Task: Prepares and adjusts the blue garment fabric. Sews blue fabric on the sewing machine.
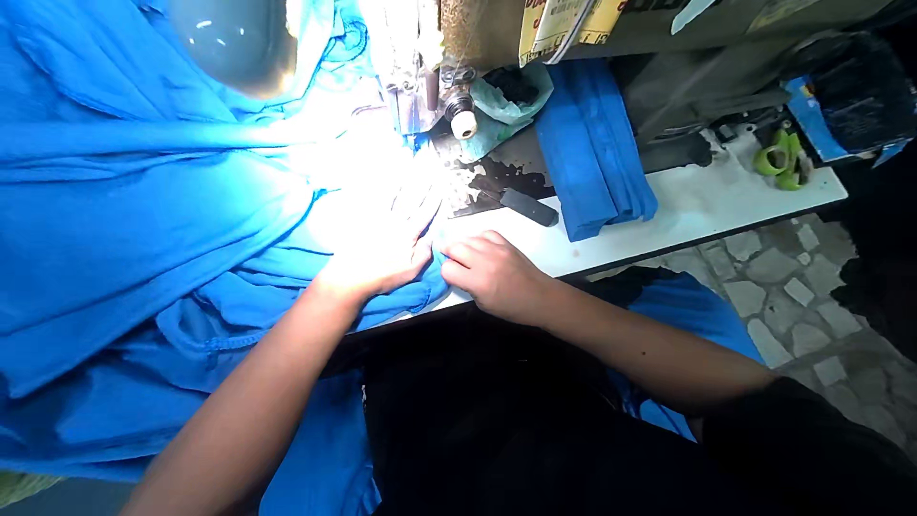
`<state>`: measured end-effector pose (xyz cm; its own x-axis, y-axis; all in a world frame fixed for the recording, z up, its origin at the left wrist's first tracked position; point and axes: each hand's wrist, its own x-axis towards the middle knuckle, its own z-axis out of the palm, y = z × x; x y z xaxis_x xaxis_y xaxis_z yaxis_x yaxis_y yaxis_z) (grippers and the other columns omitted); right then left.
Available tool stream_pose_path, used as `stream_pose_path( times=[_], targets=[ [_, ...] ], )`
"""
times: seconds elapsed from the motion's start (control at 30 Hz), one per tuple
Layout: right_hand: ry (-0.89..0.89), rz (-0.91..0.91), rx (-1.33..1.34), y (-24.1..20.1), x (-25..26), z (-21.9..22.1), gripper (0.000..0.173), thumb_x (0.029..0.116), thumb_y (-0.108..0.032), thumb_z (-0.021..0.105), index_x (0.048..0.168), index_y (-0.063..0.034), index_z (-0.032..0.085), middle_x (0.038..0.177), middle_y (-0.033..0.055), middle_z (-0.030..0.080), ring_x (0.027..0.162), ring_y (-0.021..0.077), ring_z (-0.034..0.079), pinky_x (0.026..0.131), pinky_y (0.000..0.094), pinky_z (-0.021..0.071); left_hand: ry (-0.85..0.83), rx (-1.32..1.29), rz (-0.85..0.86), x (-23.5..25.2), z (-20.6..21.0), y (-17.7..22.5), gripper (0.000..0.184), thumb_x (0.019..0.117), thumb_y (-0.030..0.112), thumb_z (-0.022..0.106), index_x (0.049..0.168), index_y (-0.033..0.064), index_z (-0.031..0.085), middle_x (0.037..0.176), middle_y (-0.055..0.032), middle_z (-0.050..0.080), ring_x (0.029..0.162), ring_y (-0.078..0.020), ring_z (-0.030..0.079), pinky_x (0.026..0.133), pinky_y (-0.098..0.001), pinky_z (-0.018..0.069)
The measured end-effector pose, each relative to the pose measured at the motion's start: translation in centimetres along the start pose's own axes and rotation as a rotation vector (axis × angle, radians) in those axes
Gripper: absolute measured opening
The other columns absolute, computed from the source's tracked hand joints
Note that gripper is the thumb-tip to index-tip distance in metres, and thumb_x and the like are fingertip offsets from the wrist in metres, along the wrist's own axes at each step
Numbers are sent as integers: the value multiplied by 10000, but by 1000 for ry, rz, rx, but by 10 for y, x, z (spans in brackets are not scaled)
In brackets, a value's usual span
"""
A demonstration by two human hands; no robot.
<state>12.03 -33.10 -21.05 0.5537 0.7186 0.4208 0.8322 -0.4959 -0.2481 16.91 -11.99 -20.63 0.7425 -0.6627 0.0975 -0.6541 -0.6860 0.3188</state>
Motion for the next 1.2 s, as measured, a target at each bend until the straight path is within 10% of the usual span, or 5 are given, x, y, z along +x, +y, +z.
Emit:
stream_pose_path(
  times=[0.13, 0.23, 0.43, 1.2],
  targets=[
    [1, 18, -16, -2, -1, 1, 114, 885, -2, 594, 866, -52, 696, 1024, 173, 729, 980, 332, 714, 742, 468, 540, 69, -19, 7, -1, 5, -3, 582, 997, 264, 355, 1505, 17, 496, 1587, -181, 445, 1493, -380, 381, 1185, -594, 270],
    [9, 21, -17, -3, 0, 1, 120, 895, -7, 584, 855, -54, 687, 1017, 175, 731, 986, 333, 717, 740, 470, 541, 300, -51, 63, -7, 11, -3, 443, 927, 200, 464, 1192, -44, 721, 1242, -279, 665, 1145, -439, 650, 935, -578, 492],
    [24, 30, -32, -3, 2, 3, 124, 908, -5, 581, 857, -57, 681, 990, 170, 726, 993, 333, 714, 748, 463, 539, 295, -14, 81, -5, 9, -9, 419, 923, 212, 467, 1153, 1, 747, 1086, -279, 651, 1002, -427, 651, 834, -561, 493],
    [69, 232, 130, 32, 34, 0, 216, 916, 8, 544, 987, 26, 748, 1012, 183, 738, 1032, 346, 698, 948, 540, 495, 301, 27, 43, 28, -2, -31, 423, 919, 195, 477, 1182, -36, 715, 1144, -289, 641, 1075, -475, 624, 891, -642, 453]
  ],
)
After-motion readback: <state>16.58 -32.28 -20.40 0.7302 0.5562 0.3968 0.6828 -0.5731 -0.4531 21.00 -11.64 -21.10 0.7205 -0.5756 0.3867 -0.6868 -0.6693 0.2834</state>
